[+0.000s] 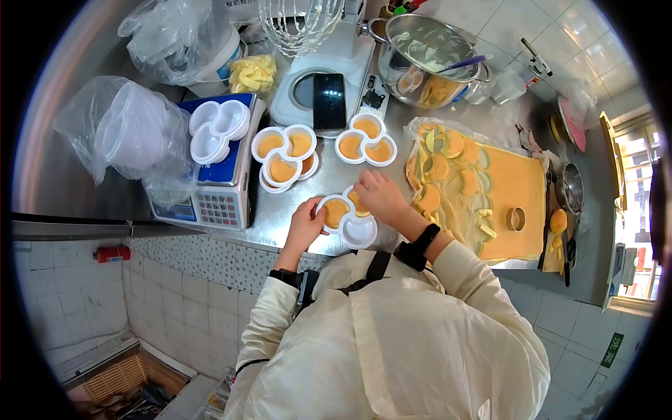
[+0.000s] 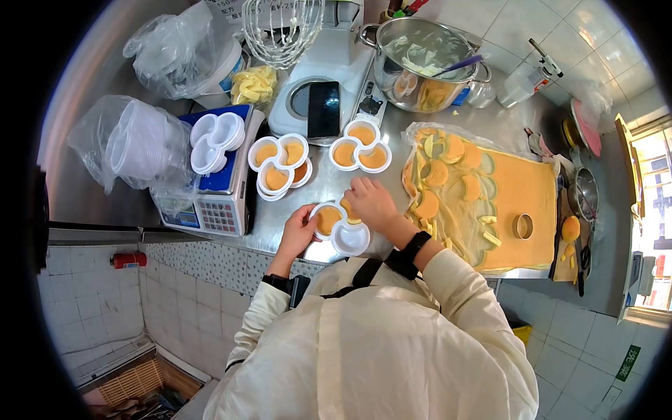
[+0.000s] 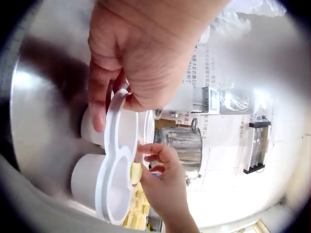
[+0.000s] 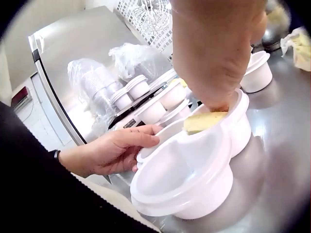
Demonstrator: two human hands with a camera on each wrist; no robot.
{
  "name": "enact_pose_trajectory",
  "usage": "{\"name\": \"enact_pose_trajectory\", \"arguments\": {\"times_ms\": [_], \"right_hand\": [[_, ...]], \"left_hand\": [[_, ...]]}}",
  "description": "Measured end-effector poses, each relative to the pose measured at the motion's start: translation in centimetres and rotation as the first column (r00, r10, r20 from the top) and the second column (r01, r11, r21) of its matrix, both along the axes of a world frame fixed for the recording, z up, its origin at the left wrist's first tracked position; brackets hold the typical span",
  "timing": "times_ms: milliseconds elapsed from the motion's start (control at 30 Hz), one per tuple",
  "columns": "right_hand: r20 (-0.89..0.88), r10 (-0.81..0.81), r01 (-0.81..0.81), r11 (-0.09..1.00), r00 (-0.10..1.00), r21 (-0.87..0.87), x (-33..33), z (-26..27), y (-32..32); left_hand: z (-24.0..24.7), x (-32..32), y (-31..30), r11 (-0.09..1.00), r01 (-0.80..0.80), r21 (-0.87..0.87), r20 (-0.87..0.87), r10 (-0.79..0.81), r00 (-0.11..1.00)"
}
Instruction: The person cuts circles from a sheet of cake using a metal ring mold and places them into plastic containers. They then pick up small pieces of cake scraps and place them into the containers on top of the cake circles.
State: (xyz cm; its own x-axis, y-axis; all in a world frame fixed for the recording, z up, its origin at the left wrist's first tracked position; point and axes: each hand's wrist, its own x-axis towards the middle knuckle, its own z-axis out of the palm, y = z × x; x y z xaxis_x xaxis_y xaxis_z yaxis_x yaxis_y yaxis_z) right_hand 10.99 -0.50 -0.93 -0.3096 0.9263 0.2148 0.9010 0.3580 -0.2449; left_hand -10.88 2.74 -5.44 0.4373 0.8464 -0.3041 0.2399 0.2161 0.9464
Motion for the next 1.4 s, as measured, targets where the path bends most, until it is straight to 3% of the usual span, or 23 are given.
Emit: {"name": "enact_pose_trajectory", "arguments": {"times_ms": [67,133,167,233,400,533,667,733,833,933,1000,1067,1133,1267,1333,1400], "right_hand": [[0.034,-0.015,0.013,0.998,0.999,0.062,0.0,0.6,-0.1],[-0.184,0.069,-0.08,0.995,0.98,-0.051,0.4,2.4,-0.9],[-0.188,0.072,-0.084,0.995,0.98,-0.054,0.7,2.3,-1.3],[-0.288,0.149,-0.244,0.911,0.946,-0.331,0.9,1.9,-2.1],[-0.182,0.247,-0.292,0.909,0.952,-0.296,0.6,-0.4,-3.1],[-0.046,0.294,-0.295,0.911,0.955,-0.288,0.5,0.4,-2.5],[-0.115,0.293,-0.313,0.912,0.949,-0.264,1.3,1.2,-2.4],[-0.047,0.224,-0.228,0.97,0.973,-0.086,1.4,2.6,-2.7],[-0.076,0.283,-0.289,0.953,0.956,-0.094,1.4,2.2,-2.8],[-0.138,0.289,-0.312,0.932,0.947,-0.187,1.0,0.5,-3.0],[-0.127,0.281,-0.301,0.936,0.951,-0.183,0.8,0.0,-3.2],[-0.118,0.271,-0.289,0.94,0.955,-0.182,0.3,0.0,-3.1],[0.037,0.27,-0.247,0.921,0.962,-0.301,-0.1,0.1,-2.8],[0.058,0.3,-0.264,0.904,0.952,-0.336,0.0,-0.4,-1.4],[-0.184,0.264,-0.285,0.953,0.947,-0.099,-0.1,0.6,-1.5],[-0.264,0.29,-0.327,0.939,0.92,-0.107,-0.7,1.4,-1.8]], "left_hand": [[-0.3,-0.1,0.1,1.0,0.01,0.021,-0.005,-0.01,1.0],[-0.2,-0.2,0.0,0.999,0.016,0.033,-0.016,-0.015,1.0],[0.1,-0.1,0.1,1.0,0.003,0.004,-0.003,-0.003,1.0],[0.3,-0.2,0.0,1.0,-0.002,-0.029,0.005,0.002,1.0],[1.0,0.1,0.2,0.999,0.033,0.043,-0.031,-0.031,0.999],[1.2,0.0,0.2,0.998,0.048,-0.03,-0.05,-0.05,0.998],[0.4,-0.4,0.2,0.999,-0.039,0.006,0.004,0.039,0.999],[0.4,-0.7,0.0,0.998,-0.059,0.033,-0.017,0.06,0.998],[0.5,-0.6,0.0,0.997,-0.078,-0.013,-0.001,0.078,0.997],[0.1,-0.2,0.1,0.992,-0.096,0.087,-0.05,0.1,0.994],[-0.6,-0.3,0.2,0.959,-0.075,0.274,-0.13,0.115,0.985],[-0.5,-0.2,0.2,0.96,-0.072,0.271,-0.145,0.115,0.983],[0.4,0.0,0.2,0.961,-0.066,0.267,-0.16,0.111,0.981],[0.9,0.0,0.6,0.989,-0.111,0.102,-0.106,0.121,0.987],[0.7,-0.3,0.5,0.986,-0.159,0.051,-0.068,0.163,0.984],[0.4,-0.6,0.4,0.982,-0.15,0.117,-0.106,0.162,0.981]]}}
